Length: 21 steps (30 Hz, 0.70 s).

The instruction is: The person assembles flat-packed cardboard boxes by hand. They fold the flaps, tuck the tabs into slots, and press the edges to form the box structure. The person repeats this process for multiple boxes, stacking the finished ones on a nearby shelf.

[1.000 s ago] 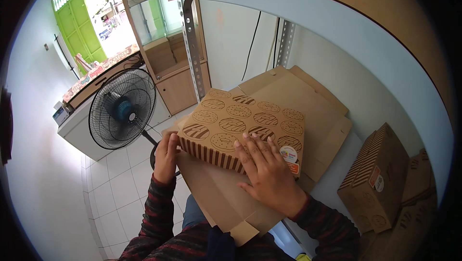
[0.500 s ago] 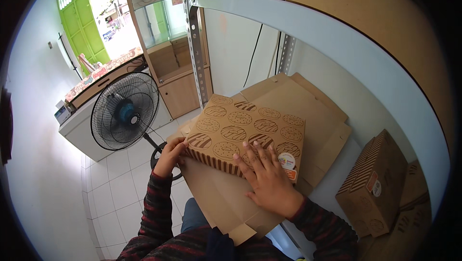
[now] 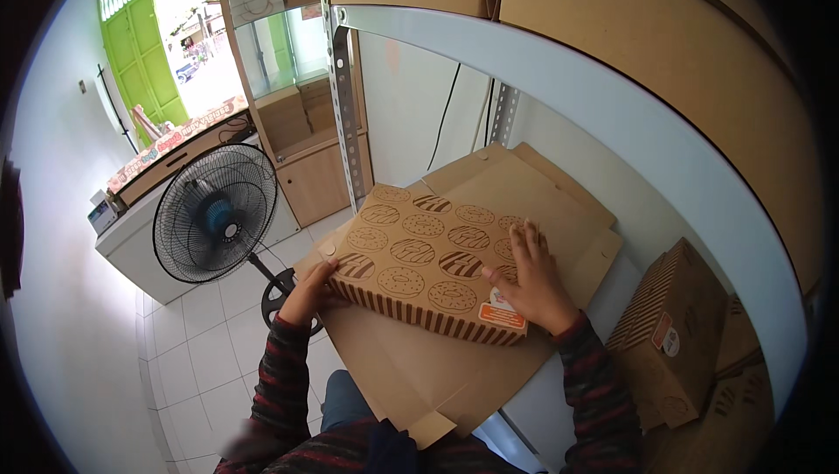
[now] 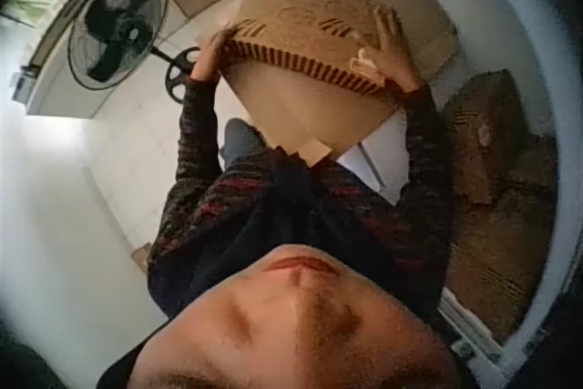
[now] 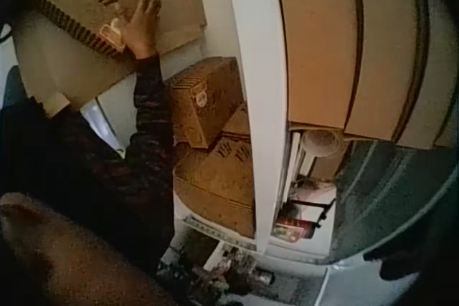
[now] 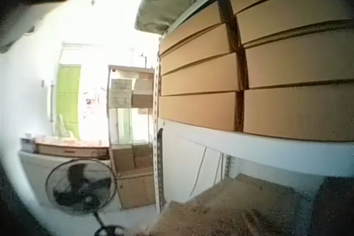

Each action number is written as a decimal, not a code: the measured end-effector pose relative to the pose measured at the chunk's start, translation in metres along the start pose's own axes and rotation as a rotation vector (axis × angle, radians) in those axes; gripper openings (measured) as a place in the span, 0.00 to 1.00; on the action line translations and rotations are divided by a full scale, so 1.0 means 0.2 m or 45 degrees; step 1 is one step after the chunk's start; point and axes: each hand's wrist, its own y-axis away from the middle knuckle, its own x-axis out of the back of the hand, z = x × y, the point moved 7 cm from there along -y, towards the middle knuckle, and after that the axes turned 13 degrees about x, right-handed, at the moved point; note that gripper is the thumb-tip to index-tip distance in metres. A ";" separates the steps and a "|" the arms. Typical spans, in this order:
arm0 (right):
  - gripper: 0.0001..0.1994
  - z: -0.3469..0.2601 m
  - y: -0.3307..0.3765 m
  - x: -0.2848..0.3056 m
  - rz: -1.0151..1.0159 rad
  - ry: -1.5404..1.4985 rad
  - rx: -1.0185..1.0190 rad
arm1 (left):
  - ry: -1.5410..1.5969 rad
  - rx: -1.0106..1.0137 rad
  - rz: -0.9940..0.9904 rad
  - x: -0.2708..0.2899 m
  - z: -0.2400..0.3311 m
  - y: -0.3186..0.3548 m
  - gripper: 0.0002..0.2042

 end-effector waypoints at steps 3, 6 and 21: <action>0.43 0.03 -0.01 -0.05 0.115 -0.140 0.069 | -0.021 -0.017 -0.012 -0.03 0.02 0.02 0.26; 0.44 0.03 -0.02 -0.06 0.097 -0.164 0.101 | 0.004 0.029 -0.071 -0.04 0.02 0.02 0.27; 0.33 -0.13 0.00 0.09 0.614 -1.670 0.003 | -0.036 -0.356 -0.268 0.07 0.06 0.31 0.34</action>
